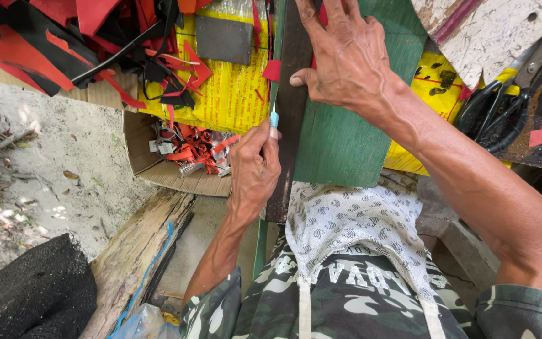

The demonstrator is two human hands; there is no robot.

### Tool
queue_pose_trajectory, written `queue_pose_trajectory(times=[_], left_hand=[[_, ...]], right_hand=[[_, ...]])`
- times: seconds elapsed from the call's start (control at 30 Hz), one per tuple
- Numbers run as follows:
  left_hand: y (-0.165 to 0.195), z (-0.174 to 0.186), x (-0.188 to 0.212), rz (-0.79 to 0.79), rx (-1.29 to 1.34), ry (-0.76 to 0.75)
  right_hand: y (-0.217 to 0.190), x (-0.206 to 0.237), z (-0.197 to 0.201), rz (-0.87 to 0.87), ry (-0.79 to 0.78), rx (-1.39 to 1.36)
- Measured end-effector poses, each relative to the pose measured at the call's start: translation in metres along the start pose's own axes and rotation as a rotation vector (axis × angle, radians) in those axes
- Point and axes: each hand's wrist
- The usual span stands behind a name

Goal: The person cuts red and black foam sheets into narrow strips, holding each piece against a metal straightedge on a green cutting board and slicing along it with a small blue-handled knife. Cut strips are set aside with a pile of finished pieces while scraps accumulate in a cardboard box below the table.

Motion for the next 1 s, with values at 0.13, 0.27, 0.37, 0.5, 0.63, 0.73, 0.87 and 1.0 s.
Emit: queue_pose_trajectory(times=[0.13, 0.27, 0.37, 0.5, 0.63, 0.73, 0.87, 1.0], left_hand=[[0.004, 0.006, 0.004, 0.081, 0.084, -0.019], [0.020, 0.016, -0.019, 0.081, 0.346, 0.002], [0.021, 0.012, -0.075, 0.035, 0.449, -0.006], [0.015, 0.004, -0.130, -0.015, 0.410, 0.026], [0.011, 0.005, -0.139, 0.044, 0.396, 0.004], [0.013, 0.007, -0.140, 0.040, 0.382, -0.001], [0.019, 0.011, -0.142, 0.109, 0.367, -0.034], [0.026, 0.018, -0.143, 0.052, 0.306, -0.044]], right_hand=[[0.005, 0.002, 0.001, 0.026, -0.032, -0.006], [0.011, -0.001, 0.006, 0.036, -0.016, -0.065], [0.010, -0.001, 0.004, 0.051, 0.033, -0.054], [0.014, -0.001, -0.001, 0.059, 0.070, -0.066], [0.017, -0.001, -0.005, 0.071, 0.086, -0.080], [0.019, -0.001, -0.006, 0.070, 0.067, -0.081], [0.018, -0.001, -0.006, 0.071, 0.070, -0.085], [0.018, -0.001, -0.004, 0.081, 0.068, -0.096]])
Point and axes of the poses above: each hand's wrist, its own x-axis away from the middle knuckle, its own z-axis out of the back of the hand, y = z × x, and after that the axes turned 13 degrees about -y, right-handed
